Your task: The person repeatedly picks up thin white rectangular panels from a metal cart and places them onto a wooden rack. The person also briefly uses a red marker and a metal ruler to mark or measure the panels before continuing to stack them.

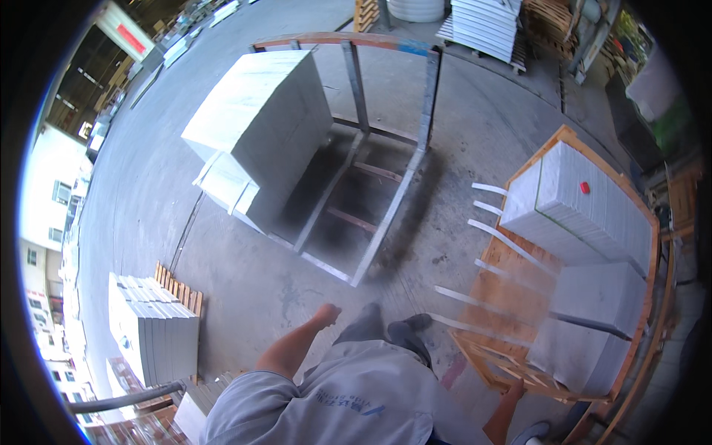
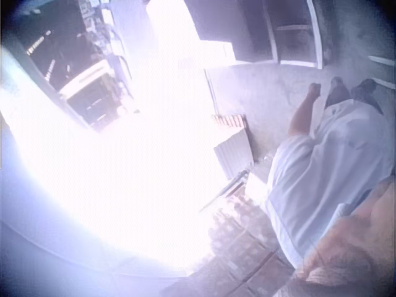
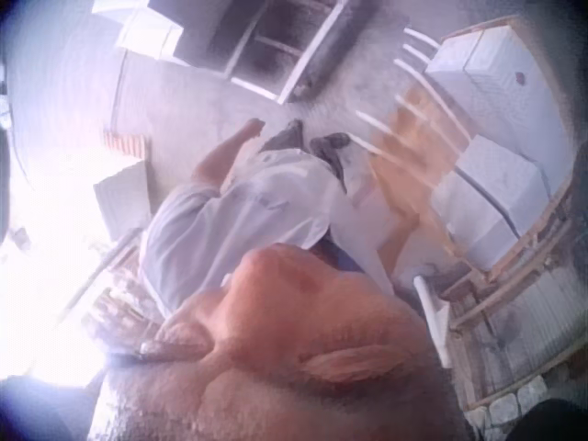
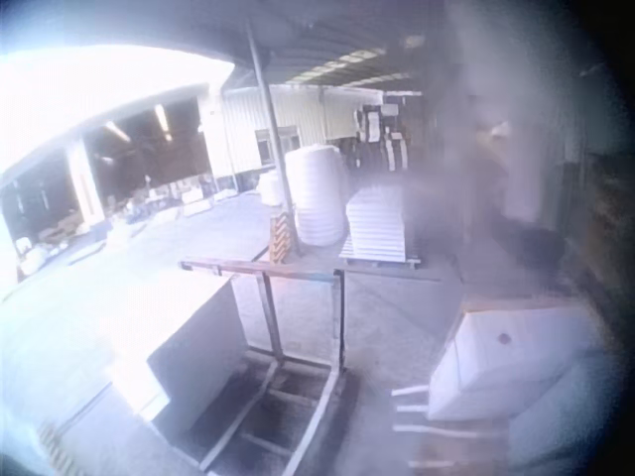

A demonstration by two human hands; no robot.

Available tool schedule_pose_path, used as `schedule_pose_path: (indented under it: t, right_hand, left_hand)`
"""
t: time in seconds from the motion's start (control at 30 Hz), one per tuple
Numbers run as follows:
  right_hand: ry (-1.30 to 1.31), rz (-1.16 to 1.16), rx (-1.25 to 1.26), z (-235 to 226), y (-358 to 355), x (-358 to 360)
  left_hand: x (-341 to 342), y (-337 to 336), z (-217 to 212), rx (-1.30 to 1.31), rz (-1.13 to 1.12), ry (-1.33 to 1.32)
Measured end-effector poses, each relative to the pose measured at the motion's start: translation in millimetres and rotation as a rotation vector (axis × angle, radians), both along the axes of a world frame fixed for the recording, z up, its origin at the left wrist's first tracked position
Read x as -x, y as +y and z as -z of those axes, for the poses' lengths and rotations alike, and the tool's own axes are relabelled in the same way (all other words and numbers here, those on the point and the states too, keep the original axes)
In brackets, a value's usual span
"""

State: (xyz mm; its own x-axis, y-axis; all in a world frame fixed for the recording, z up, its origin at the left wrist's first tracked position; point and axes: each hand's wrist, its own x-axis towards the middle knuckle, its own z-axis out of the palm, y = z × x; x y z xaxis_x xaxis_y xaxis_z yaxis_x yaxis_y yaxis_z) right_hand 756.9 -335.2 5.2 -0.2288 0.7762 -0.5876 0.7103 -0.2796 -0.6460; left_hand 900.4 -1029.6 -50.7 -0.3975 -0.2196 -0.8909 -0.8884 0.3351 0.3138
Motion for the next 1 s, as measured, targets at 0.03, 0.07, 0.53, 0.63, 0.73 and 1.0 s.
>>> schedule_pose_path:
  t: [0.03,0.07,0.53,0.63,0.73,1.0]
  right_hand:
    - [0.022,0.027,0.048,-4,4,-7]
    - [0.043,0.052,0.092,-2,6,-14]
    - [-0.386,-1.090,-0.597,94,-260,-139]
    - [-0.215,-0.954,0.088,82,-371,-157]
    - [-0.180,-1.026,0.315,63,-459,-157]
    - [-0.179,-1.337,0.390,42,-631,-81]
  left_hand:
    - [-11,-7,-3,0.005,-0.118,0.071]
    - [-25,-13,-7,0.007,-0.244,0.113]
    - [-311,-174,4,0.088,-0.627,0.025]
    - [-354,-208,5,0.095,-0.676,0.028]
    - [-379,-227,0,0.080,-0.859,0.100]
    - [-413,-228,-8,-0.032,-1.213,0.169]
